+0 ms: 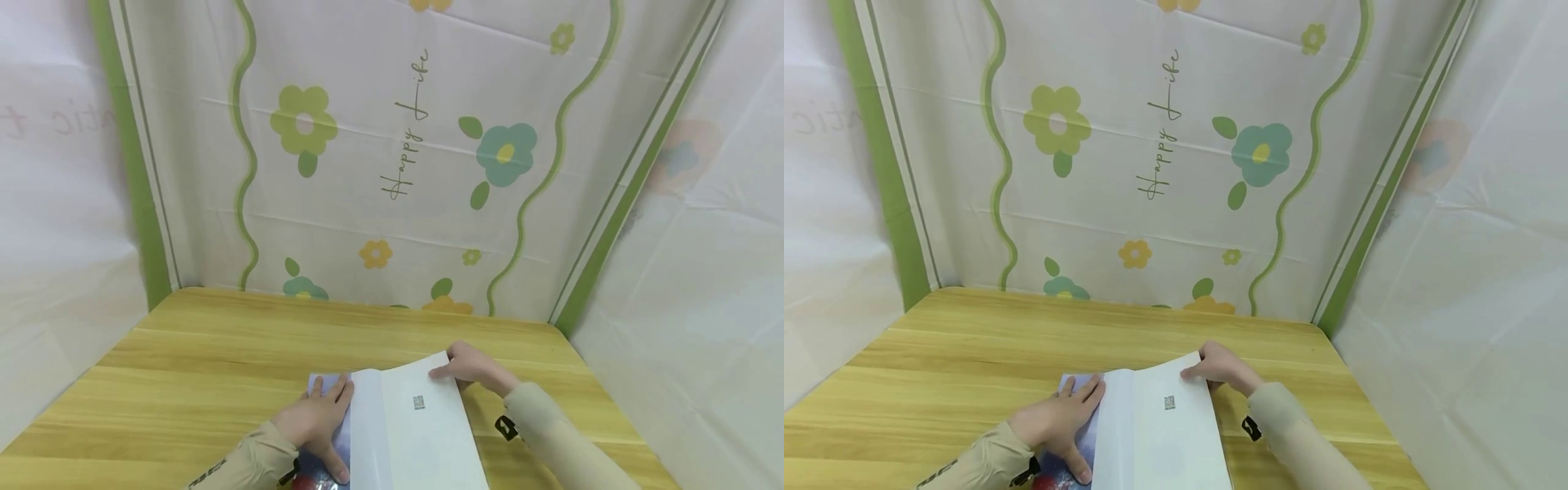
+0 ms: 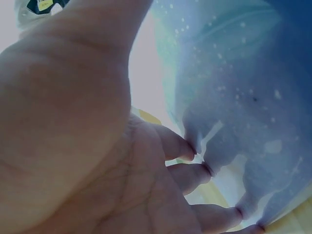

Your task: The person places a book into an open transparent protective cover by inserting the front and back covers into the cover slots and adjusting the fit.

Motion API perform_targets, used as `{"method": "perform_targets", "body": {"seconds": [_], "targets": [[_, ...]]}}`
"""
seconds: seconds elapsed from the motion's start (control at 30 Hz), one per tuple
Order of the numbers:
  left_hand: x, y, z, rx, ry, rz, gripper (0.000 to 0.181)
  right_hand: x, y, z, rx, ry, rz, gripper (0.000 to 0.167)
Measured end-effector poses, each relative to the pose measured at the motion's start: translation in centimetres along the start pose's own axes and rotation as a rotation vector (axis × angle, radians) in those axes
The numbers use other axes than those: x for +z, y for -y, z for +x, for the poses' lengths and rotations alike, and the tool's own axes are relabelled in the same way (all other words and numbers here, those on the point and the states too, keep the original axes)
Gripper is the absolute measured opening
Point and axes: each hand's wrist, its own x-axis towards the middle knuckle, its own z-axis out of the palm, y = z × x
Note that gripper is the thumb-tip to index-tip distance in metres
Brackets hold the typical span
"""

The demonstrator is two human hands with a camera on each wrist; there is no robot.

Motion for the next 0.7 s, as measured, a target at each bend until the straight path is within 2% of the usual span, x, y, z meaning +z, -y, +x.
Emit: {"method": "perform_targets", "body": {"seconds": [0.13,0.33,0.43,0.57,0.7], "targets": [[0.1,0.0,0.0,0.000,0.003,0.000,0.135,-0.3,0.3,-1.3,-0.031,0.088,0.084,0.020],[0.2,0.1,0.0,0.009,-0.007,0.011,0.134,-0.5,0.1,-2.3,-0.044,0.167,0.209,0.023],[0.2,0.1,0.0,0.010,-0.008,0.016,0.135,-0.6,0.3,-3.0,-0.034,0.194,0.216,0.021],[0.1,0.1,0.0,0.012,-0.007,0.016,0.135,-0.7,1.1,-4.4,-0.036,0.228,0.174,0.019],[0.1,0.2,0.0,0.014,-0.001,0.018,0.135,-0.4,2.1,-5.9,-0.068,0.250,0.186,0.024]]}}
